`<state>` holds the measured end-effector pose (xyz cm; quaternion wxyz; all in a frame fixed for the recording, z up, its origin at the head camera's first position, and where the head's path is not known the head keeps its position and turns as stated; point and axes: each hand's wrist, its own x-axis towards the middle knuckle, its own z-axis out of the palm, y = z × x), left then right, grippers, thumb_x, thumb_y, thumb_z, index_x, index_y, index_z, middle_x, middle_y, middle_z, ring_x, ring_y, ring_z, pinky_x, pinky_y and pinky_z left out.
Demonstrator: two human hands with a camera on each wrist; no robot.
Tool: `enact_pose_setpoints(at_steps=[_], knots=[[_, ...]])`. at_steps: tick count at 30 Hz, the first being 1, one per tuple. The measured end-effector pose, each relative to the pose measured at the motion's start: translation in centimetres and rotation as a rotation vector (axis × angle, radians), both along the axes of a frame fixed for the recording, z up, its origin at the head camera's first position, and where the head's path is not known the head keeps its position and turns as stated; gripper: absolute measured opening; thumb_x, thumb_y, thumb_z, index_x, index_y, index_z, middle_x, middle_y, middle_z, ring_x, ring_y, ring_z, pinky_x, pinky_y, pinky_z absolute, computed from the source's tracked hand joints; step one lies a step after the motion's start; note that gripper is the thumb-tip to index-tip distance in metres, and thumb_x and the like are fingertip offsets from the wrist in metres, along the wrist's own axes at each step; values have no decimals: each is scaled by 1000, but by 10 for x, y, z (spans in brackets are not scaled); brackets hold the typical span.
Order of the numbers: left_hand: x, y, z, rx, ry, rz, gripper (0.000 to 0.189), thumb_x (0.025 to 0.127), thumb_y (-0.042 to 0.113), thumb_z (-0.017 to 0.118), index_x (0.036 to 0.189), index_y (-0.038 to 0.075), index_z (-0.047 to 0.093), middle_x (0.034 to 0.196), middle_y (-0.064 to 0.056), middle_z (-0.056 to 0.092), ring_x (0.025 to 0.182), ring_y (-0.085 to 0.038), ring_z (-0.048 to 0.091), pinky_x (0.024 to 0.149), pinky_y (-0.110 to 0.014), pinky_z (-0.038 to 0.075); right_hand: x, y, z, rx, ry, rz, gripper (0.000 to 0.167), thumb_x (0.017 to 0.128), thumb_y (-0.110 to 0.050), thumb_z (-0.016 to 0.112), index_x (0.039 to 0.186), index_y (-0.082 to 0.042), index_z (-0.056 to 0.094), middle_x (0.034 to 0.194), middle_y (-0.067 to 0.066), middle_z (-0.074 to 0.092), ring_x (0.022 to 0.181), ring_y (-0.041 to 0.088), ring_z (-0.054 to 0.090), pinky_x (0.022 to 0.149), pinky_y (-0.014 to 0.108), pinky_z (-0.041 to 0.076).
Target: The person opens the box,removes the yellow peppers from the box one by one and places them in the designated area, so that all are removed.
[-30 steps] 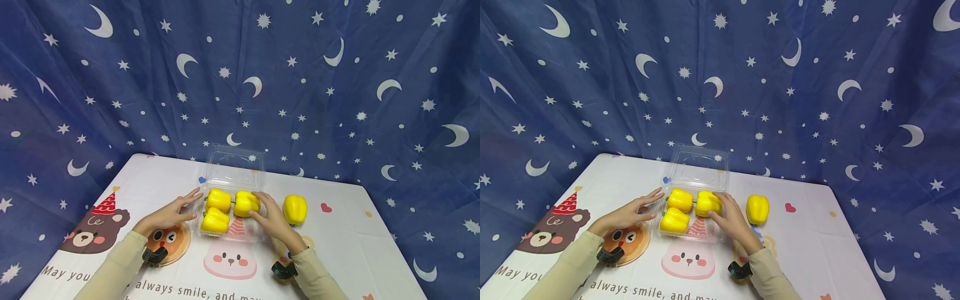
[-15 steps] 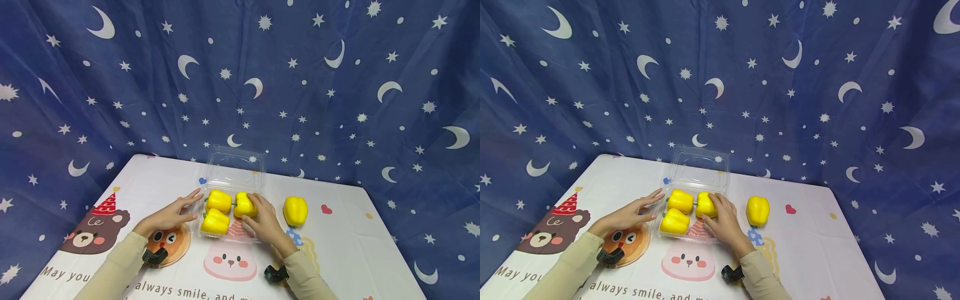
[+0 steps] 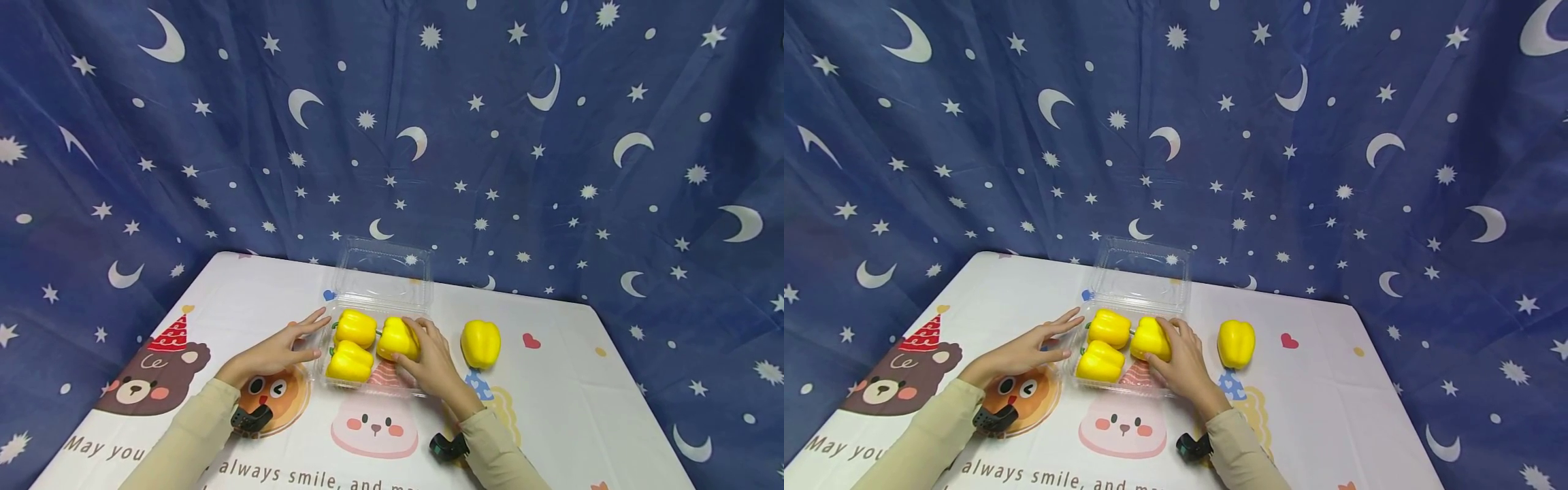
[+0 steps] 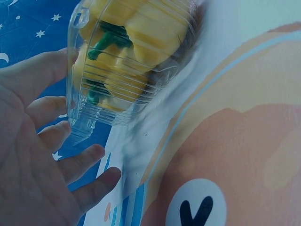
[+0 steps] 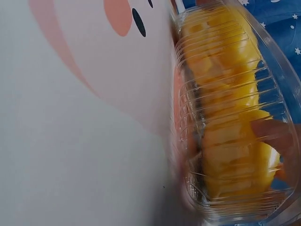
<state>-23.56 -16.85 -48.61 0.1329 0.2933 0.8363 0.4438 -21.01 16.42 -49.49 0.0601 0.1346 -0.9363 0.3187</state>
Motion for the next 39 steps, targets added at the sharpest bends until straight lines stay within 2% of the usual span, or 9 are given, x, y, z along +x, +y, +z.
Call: enact_pose_setpoints(at_steps=[4,13,17,24,31,39], knots=[[0,0,0,3,5,-5,69,98,16,65,158,3,32,171,-19,10,156,-48,10,119,-75,-5,-1,1,-2,4,16,19,69,88,-34,78,148,-19,48,148,5,50,138,28,46,120,56,31],[0,0,1,-7,5,-3,69,98,16,65,157,2,32,171,-19,10,155,-48,11,119,-75,-6,1,1,1,24,50,6,68,87,-37,79,146,-19,51,144,2,59,134,26,52,117,54,37],[1,1,2,-13,1,0,69,99,16,65,158,2,32,171,-19,10,156,-48,10,120,-74,-6,3,0,7,49,57,-10,68,86,-39,79,145,-18,52,144,4,60,135,28,53,115,55,40],[2,1,5,-6,25,-11,68,99,16,65,156,0,33,170,-22,10,154,-51,10,118,-76,-5,5,2,22,38,26,-23,69,85,-37,81,145,-17,54,141,6,62,125,29,61,109,53,48],[1,1,4,-14,8,-2,69,98,16,65,157,2,32,171,-18,9,156,-48,10,120,-74,-4,8,3,37,36,-2,-37,69,86,-39,80,146,-16,53,144,7,61,130,31,60,113,55,44],[1,0,2,-16,-2,0,69,99,18,64,157,1,32,171,-19,10,156,-48,9,119,-75,-4,11,9,43,-30,17,-19,69,86,-35,81,146,-15,53,145,9,60,132,31,58,114,51,46]])
